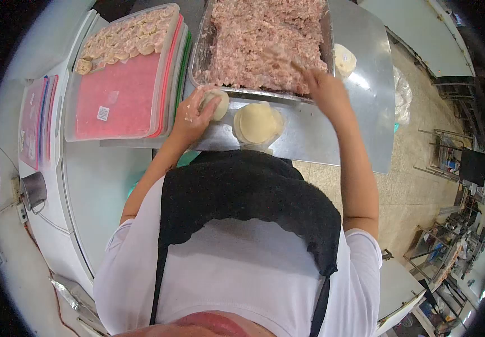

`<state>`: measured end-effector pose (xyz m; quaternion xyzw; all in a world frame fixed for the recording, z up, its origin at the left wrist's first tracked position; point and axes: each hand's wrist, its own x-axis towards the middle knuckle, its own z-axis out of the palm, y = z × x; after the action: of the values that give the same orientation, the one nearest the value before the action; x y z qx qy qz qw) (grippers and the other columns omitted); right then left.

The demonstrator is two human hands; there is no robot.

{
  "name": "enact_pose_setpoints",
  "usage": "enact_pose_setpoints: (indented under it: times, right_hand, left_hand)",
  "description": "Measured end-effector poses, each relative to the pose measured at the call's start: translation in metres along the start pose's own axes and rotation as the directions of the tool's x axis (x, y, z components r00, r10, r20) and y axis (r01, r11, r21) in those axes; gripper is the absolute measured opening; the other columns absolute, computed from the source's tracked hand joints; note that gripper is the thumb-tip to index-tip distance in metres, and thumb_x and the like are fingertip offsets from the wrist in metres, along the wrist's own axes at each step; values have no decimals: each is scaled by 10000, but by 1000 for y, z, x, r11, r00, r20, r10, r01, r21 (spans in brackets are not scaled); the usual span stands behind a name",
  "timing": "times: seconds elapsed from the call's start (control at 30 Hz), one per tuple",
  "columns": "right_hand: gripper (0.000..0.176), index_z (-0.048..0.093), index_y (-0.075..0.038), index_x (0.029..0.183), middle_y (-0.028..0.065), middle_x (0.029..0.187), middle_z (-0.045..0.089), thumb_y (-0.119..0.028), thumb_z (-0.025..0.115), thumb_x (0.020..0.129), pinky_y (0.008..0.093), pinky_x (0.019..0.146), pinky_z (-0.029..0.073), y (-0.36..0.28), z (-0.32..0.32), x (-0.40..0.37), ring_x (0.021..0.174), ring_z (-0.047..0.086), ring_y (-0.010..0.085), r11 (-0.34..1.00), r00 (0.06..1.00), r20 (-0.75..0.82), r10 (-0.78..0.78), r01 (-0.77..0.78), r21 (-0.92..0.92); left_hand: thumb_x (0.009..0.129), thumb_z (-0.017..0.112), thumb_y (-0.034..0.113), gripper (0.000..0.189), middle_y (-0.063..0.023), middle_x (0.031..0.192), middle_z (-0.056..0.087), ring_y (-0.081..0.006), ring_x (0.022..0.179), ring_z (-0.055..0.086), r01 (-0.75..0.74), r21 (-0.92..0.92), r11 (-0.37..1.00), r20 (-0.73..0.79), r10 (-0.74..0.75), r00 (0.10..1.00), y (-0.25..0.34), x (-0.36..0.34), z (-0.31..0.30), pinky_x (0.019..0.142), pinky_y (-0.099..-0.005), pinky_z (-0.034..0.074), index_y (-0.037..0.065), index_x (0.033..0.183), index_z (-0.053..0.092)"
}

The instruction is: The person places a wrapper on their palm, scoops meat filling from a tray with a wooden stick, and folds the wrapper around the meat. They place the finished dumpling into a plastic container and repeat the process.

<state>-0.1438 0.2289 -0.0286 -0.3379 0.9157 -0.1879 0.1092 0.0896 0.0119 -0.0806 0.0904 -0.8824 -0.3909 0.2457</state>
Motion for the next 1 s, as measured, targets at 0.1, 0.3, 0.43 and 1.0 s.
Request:
enact_pose_setpoints:
  times: [0.1,0.3,0.43,1.0]
  right_hand:
    - [340,650,-62,965,211,829,645,-350,471,944,469,704,479,-3,-23,14,819,618,399,983,997,-69,-43,30,-179]
    - [288,662,-73,886,145,848,677,-284,469,921,455,670,516,4,-34,44,804,652,341,821,988,-81,-135,65,-568]
    - [180,654,-19,835,202,797,659,-142,531,788,477,674,524,-8,11,42,790,661,360,837,968,64,-242,242,-490]
    - [170,613,-65,944,114,890,589,-161,653,811,406,700,493,-47,26,-58,841,597,319,806,792,198,-578,515,292]
  left_hand:
    - [843,658,202,323,-183,1020,623,-327,900,628,33,-35,999,127,-29,991,-2,-22,2,781,-367,496,4,1086,582]
    - [742,741,213,353,-138,932,586,-339,850,587,-129,-132,983,376,170,911,-16,-41,20,738,-412,487,55,1003,563]
    - [759,728,209,304,-122,894,598,-327,844,584,-126,-84,988,436,150,887,-35,-42,35,728,-415,485,70,966,553]
    - [874,620,139,411,-121,1082,582,-188,1020,594,274,-223,936,19,-277,961,-18,-11,17,869,-313,466,-27,1217,466]
